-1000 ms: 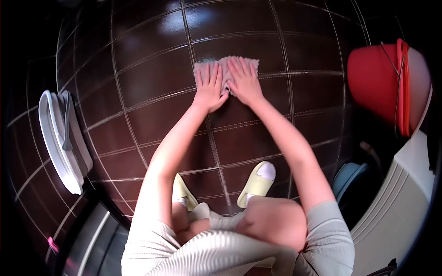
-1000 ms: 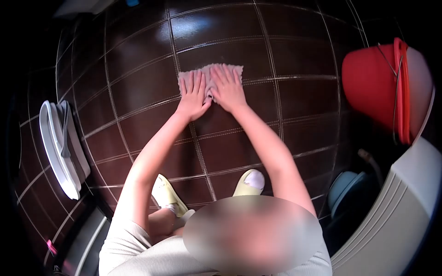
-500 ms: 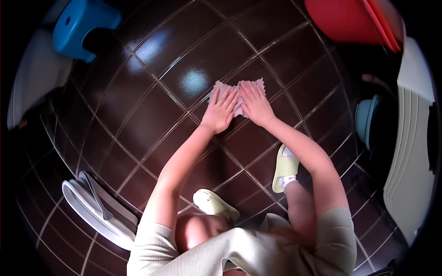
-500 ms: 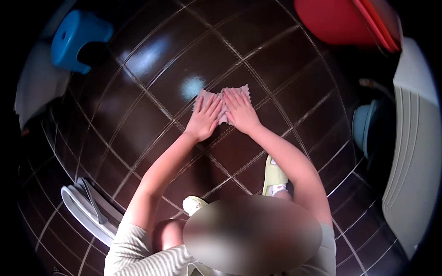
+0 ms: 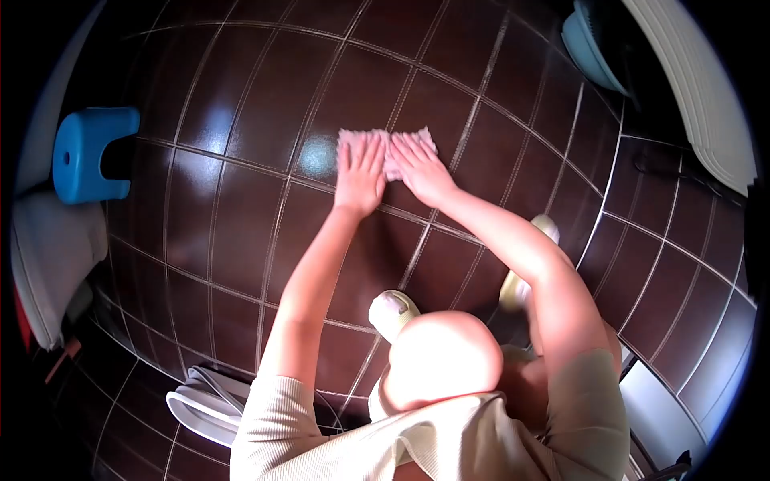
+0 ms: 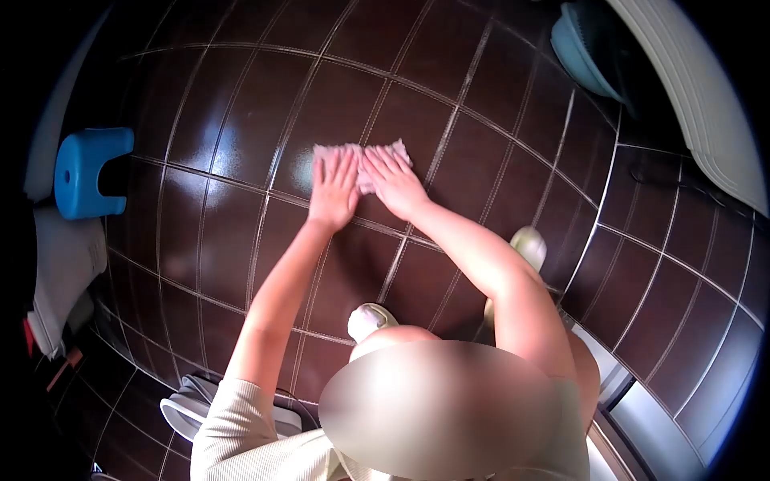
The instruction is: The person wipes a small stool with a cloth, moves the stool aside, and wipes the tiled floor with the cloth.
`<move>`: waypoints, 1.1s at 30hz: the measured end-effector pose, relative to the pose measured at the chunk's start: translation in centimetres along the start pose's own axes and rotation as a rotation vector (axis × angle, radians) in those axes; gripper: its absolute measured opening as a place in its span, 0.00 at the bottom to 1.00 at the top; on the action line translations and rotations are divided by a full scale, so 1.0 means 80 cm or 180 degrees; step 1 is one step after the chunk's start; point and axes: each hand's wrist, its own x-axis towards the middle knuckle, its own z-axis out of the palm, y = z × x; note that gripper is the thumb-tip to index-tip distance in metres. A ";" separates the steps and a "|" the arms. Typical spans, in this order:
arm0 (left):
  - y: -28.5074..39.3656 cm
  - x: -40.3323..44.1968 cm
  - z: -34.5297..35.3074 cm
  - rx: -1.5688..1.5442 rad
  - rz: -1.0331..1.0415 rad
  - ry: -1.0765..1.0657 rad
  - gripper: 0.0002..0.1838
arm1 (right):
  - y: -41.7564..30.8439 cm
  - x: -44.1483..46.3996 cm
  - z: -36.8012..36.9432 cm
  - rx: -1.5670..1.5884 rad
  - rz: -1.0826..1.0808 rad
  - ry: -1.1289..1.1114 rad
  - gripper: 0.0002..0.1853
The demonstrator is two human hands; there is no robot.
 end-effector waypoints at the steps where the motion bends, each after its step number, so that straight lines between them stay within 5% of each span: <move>1: 0.022 -0.014 -0.003 0.0203 0.0063 -0.0185 0.34 | -0.001 -0.024 -0.001 -0.0018 -0.0022 -0.0081 0.28; 14: 0.189 -0.099 0.033 -0.0441 0.0662 -0.0312 0.36 | 0.007 -0.223 -0.018 0.0337 0.0350 -0.0645 0.35; 23: 0.056 0.029 0.037 0.0475 -0.0945 0.0194 0.39 | 0.027 0.011 0.040 0.0419 0.0388 0.0700 0.33; 29: -0.030 0.167 0.039 0.0603 -0.1184 0.0462 0.39 | 0.116 0.151 0.019 0.0425 0.0559 0.1035 0.31; 33: 0.013 0.261 0.024 0.0303 -0.0834 0.0517 0.37 | 0.207 0.150 -0.002 0.0231 0.0896 0.1095 0.32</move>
